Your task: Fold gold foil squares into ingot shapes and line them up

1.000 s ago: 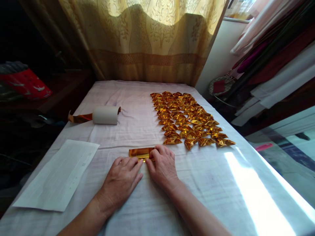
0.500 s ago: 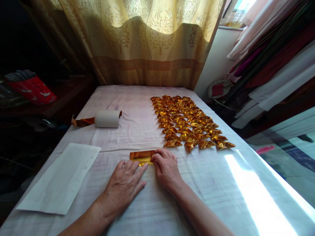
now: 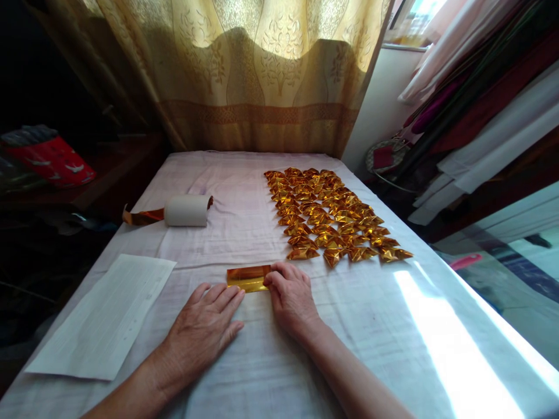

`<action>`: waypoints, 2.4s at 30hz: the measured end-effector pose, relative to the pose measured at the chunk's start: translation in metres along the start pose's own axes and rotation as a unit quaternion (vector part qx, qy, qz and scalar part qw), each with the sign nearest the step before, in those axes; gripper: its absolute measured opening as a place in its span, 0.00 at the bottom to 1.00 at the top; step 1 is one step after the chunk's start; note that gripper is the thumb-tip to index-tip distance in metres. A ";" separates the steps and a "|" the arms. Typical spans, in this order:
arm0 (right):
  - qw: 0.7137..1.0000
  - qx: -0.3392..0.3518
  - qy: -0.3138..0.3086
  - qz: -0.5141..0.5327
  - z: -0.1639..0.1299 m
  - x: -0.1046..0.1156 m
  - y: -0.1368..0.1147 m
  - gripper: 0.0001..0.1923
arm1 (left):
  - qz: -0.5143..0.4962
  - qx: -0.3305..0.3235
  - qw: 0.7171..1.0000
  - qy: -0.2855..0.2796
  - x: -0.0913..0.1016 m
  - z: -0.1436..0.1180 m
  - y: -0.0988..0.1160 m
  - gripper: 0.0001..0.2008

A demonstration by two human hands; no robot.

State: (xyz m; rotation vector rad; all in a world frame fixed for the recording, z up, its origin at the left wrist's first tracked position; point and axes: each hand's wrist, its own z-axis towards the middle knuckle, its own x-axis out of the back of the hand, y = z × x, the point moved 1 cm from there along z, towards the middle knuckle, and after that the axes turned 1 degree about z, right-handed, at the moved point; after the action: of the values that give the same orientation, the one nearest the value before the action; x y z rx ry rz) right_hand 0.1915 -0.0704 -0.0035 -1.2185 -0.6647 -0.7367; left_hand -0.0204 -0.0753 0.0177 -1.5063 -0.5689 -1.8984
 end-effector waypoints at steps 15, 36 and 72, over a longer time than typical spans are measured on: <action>1.000 0.013 0.017 0.001 -0.001 -0.002 0.001 0.11 | 0.004 -0.028 0.999 0.017 -0.001 -0.017 -0.023 0.18; 0.980 0.132 0.151 -0.013 -0.007 -0.005 0.010 0.18 | -0.034 0.029 0.996 0.072 -0.004 0.001 -0.010 0.17; 0.997 0.036 0.071 -0.019 -0.001 0.000 0.011 0.15 | -0.112 0.043 0.987 0.104 -0.024 0.000 -0.022 0.12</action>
State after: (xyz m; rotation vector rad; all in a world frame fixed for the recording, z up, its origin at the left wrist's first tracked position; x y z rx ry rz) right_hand 0.2003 -0.0695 -0.0097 -1.0786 -0.5942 -0.8165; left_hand -0.0326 -0.0542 -0.0045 -1.2135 -0.7381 -2.1404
